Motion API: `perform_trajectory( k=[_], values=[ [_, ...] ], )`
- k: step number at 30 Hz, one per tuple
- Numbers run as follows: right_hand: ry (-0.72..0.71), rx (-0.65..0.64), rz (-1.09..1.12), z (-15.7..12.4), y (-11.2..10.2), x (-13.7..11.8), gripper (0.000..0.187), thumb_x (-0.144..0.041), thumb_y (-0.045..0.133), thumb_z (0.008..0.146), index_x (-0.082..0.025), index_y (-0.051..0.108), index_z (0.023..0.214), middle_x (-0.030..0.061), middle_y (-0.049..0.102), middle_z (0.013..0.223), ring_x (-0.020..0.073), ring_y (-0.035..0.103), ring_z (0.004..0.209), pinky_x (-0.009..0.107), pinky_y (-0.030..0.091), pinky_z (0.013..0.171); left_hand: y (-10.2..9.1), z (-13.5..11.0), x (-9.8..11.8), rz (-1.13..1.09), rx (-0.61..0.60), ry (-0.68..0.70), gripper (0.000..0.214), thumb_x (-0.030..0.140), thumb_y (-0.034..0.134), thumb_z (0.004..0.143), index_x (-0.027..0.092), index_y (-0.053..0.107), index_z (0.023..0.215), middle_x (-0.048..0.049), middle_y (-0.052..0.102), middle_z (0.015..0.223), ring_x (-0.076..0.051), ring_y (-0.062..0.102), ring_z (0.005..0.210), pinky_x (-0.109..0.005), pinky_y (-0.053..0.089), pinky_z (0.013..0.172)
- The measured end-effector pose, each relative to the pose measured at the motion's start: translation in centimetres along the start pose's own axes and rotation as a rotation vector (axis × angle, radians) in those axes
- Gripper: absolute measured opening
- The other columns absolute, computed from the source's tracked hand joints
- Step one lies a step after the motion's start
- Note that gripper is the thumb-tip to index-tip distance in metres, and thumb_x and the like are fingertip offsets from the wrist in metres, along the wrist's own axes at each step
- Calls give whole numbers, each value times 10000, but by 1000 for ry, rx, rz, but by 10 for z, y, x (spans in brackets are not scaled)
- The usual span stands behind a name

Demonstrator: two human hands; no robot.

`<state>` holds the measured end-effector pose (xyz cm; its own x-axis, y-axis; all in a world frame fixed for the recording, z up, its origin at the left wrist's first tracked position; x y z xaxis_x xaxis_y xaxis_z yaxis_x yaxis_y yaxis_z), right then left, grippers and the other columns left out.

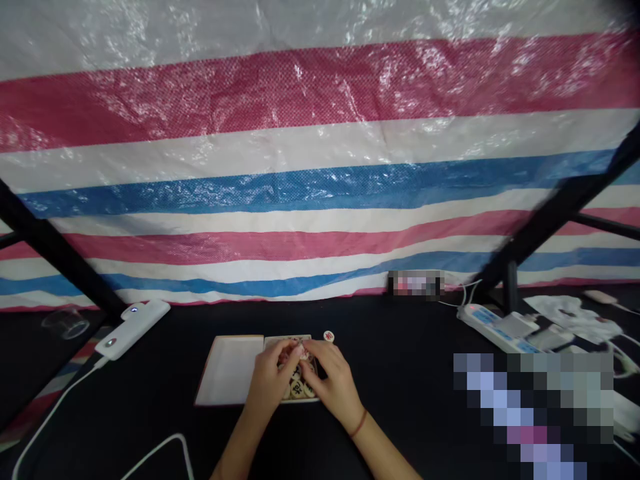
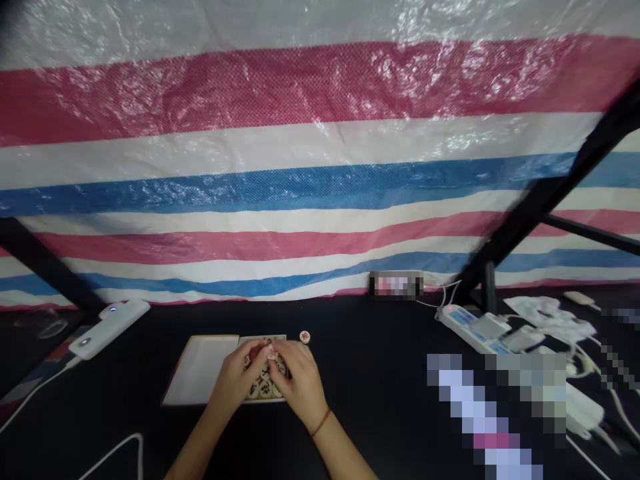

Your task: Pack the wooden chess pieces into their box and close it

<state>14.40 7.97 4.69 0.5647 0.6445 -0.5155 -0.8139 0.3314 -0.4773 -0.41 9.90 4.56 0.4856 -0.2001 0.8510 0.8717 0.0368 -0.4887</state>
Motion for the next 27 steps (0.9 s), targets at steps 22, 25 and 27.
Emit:
perform_trajectory(
  k=[22, 25, 27],
  values=[
    [330, -78, -296, -14, -3, 79, 172, -222, 518, 873, -216, 644, 989, 64, 713, 973, 244, 614, 939, 375, 457, 848, -17, 9, -29, 166, 85, -4, 311, 411, 459, 877, 227, 696, 958, -51, 730, 942, -204, 672, 890, -358, 518, 843],
    [330, -90, -307, -15, -2, 78, 162, -204, 516, 867, -222, 638, 971, 61, 708, 970, 238, 615, 931, 359, 452, 835, -17, 9, -30, 181, 88, 5, 302, 400, 456, 879, 232, 698, 947, -49, 729, 950, -203, 674, 901, -356, 519, 844],
    [339, -94, -313, -14, -2, 78, 143, -211, 519, 872, -223, 634, 957, 61, 706, 963, 236, 617, 919, 353, 447, 827, -18, 9, -30, 196, 92, -1, 298, 393, 458, 875, 233, 701, 938, -47, 730, 940, -203, 677, 893, -358, 519, 841]
  ],
)
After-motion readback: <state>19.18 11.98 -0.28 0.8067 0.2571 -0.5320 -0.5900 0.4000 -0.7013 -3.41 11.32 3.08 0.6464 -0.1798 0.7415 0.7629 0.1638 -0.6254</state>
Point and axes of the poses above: each hand's wrist, its own z-axis towards the middle knuckle, its own y-axis out of the palm, x = y × z, the point moved 5 cm from there along z, towards the middle knuckle
